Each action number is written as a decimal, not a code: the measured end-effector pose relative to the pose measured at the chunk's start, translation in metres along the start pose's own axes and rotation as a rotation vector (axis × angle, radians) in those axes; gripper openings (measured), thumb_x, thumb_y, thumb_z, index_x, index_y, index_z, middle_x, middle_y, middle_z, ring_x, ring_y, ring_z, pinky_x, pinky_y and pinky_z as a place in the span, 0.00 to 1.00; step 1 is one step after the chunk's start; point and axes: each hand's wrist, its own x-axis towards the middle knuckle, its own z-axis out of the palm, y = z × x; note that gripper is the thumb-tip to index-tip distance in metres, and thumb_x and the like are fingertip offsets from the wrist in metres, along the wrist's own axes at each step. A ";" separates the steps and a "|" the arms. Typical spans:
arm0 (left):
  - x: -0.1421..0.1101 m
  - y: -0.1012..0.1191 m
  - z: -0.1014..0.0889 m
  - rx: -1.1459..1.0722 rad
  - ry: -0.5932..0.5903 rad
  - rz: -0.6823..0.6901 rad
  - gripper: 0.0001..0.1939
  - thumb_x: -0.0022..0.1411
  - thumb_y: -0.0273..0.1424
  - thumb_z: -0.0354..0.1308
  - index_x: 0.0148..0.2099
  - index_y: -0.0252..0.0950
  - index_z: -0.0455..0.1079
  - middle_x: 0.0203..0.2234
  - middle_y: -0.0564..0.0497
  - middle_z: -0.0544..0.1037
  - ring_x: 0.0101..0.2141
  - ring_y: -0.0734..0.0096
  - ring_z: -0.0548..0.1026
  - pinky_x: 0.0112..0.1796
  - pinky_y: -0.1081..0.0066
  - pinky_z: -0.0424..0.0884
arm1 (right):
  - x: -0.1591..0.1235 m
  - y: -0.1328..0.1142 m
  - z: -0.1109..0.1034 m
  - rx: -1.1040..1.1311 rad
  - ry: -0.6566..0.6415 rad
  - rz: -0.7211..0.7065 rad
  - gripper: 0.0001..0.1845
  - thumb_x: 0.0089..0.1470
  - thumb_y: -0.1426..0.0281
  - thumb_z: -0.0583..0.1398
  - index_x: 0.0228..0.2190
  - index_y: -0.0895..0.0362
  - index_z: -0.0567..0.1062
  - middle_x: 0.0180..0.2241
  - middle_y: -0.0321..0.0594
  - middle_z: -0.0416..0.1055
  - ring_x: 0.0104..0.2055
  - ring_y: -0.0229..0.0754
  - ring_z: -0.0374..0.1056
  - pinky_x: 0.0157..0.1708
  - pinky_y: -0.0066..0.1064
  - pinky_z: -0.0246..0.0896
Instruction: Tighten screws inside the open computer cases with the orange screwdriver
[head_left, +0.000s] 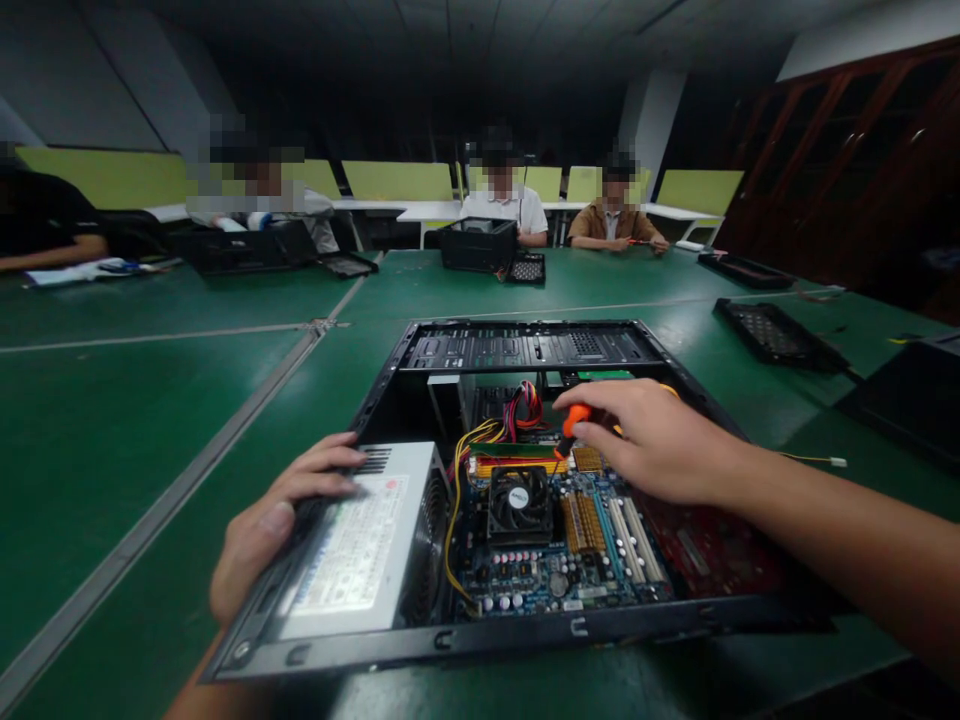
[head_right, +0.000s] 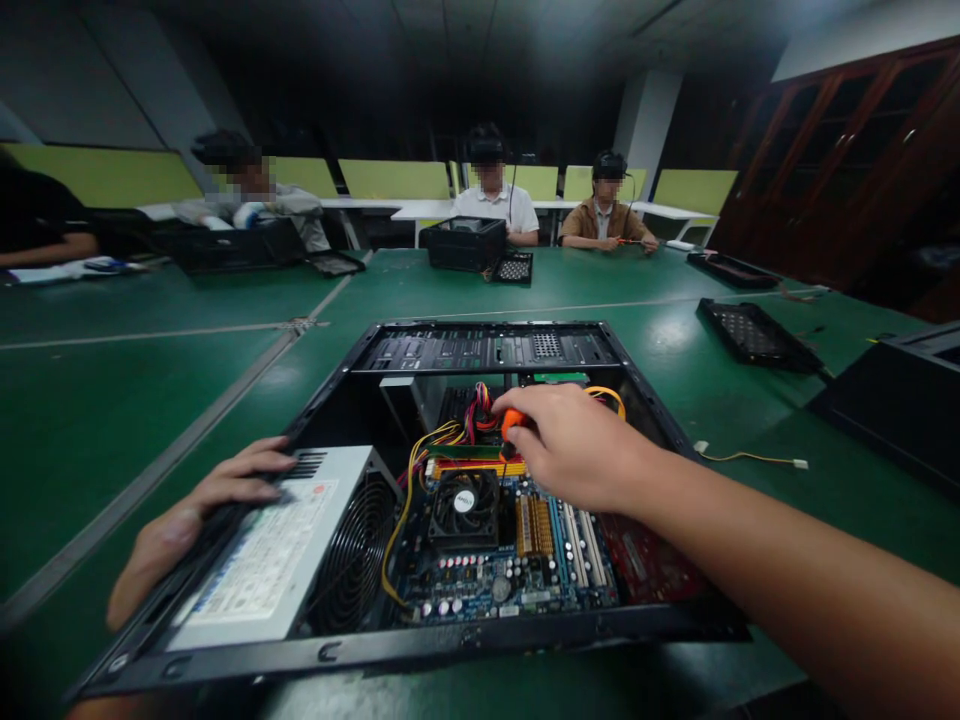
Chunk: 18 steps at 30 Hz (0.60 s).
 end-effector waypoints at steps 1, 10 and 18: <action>0.000 0.000 0.000 -0.004 -0.001 0.006 0.20 0.68 0.35 0.42 0.47 0.44 0.75 0.50 0.54 0.75 0.59 0.52 0.62 0.59 0.57 0.55 | -0.003 0.000 -0.004 0.009 0.018 0.013 0.15 0.59 0.73 0.56 0.47 0.57 0.76 0.46 0.43 0.77 0.46 0.47 0.72 0.48 0.38 0.64; 0.000 -0.002 0.000 -0.032 0.019 0.001 0.19 0.68 0.36 0.43 0.45 0.42 0.77 0.49 0.51 0.76 0.58 0.49 0.62 0.59 0.55 0.55 | -0.015 -0.006 -0.001 0.074 -0.134 -0.023 0.17 0.57 0.76 0.56 0.47 0.58 0.75 0.44 0.42 0.77 0.46 0.46 0.72 0.48 0.37 0.63; 0.001 0.000 0.004 -0.040 0.052 -0.016 0.19 0.68 0.35 0.44 0.44 0.43 0.77 0.48 0.51 0.77 0.58 0.49 0.64 0.59 0.53 0.56 | -0.015 -0.005 0.005 0.031 -0.137 -0.063 0.17 0.58 0.74 0.56 0.49 0.61 0.75 0.46 0.45 0.76 0.47 0.47 0.72 0.49 0.37 0.64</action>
